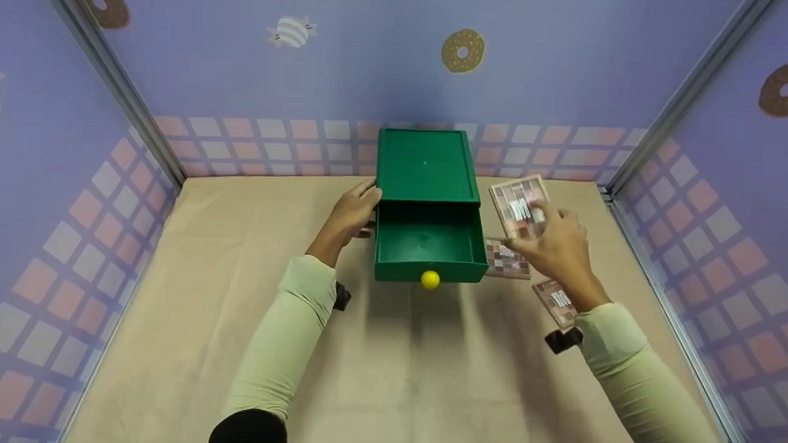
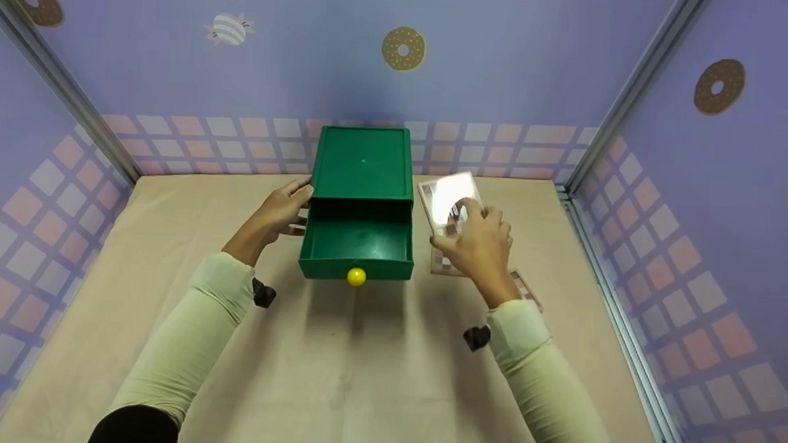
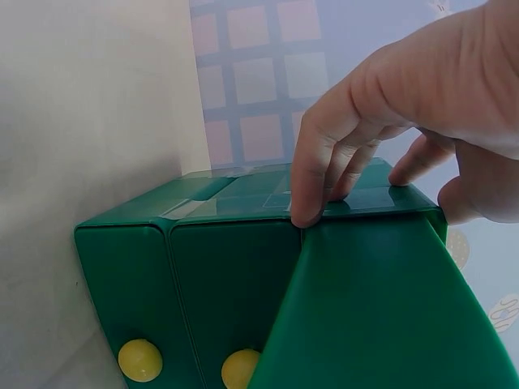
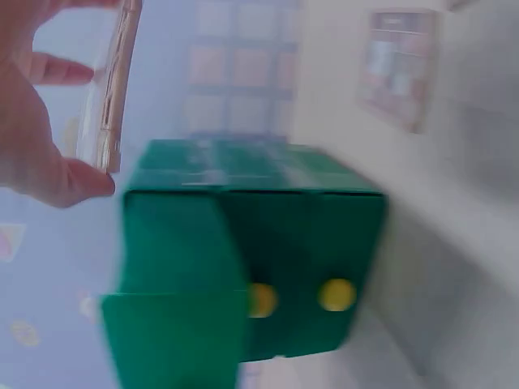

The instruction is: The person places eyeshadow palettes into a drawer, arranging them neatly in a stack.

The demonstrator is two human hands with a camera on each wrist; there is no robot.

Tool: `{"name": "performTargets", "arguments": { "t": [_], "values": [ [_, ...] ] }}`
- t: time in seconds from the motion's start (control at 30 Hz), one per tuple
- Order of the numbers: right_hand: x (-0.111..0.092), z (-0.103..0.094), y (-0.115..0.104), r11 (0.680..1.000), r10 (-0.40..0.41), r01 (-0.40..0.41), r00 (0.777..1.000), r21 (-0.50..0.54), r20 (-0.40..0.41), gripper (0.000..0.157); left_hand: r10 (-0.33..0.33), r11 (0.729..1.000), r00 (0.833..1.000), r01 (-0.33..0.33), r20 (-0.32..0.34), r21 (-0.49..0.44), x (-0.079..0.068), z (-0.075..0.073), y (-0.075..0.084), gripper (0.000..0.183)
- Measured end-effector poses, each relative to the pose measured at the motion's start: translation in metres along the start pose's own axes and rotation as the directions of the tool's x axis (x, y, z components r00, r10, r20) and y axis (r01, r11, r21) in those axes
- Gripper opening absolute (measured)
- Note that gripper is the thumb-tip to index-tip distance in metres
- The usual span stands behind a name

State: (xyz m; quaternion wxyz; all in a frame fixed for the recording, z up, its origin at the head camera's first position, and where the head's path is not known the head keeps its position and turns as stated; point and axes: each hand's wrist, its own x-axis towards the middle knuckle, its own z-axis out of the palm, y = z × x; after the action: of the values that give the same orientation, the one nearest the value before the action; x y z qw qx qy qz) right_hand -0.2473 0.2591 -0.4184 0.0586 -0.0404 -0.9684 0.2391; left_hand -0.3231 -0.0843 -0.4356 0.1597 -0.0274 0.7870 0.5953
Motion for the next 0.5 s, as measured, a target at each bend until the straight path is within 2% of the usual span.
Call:
{"name": "performTargets", "arguments": {
  "t": [0.1,0.2,0.37,0.5],
  "values": [
    [0.008,-0.01,-0.017,0.996,-0.09,0.09,0.996,0.004,0.015,0.081,0.003,1.0,1.0,-0.003,-0.007,-0.005,0.0,-0.001,-0.001,0.05],
    [0.014,-0.014,-0.031,0.981,-0.195,0.196,0.979,-0.003,0.059,0.079,0.013,1.0,1.0,-0.013,-0.012,0.0,-0.001,-0.001,-0.001,0.05],
    [0.022,-0.014,-0.049,0.943,-0.325,0.332,0.932,-0.012,0.161,0.078,0.02,1.0,1.0,-0.02,-0.009,0.015,0.0,0.0,-0.001,0.052],
    [0.028,-0.009,-0.059,0.913,-0.391,0.408,0.881,-0.007,0.268,0.08,0.014,1.0,1.0,-0.014,-0.009,0.011,0.0,0.0,-0.001,0.053]
  ]
}}
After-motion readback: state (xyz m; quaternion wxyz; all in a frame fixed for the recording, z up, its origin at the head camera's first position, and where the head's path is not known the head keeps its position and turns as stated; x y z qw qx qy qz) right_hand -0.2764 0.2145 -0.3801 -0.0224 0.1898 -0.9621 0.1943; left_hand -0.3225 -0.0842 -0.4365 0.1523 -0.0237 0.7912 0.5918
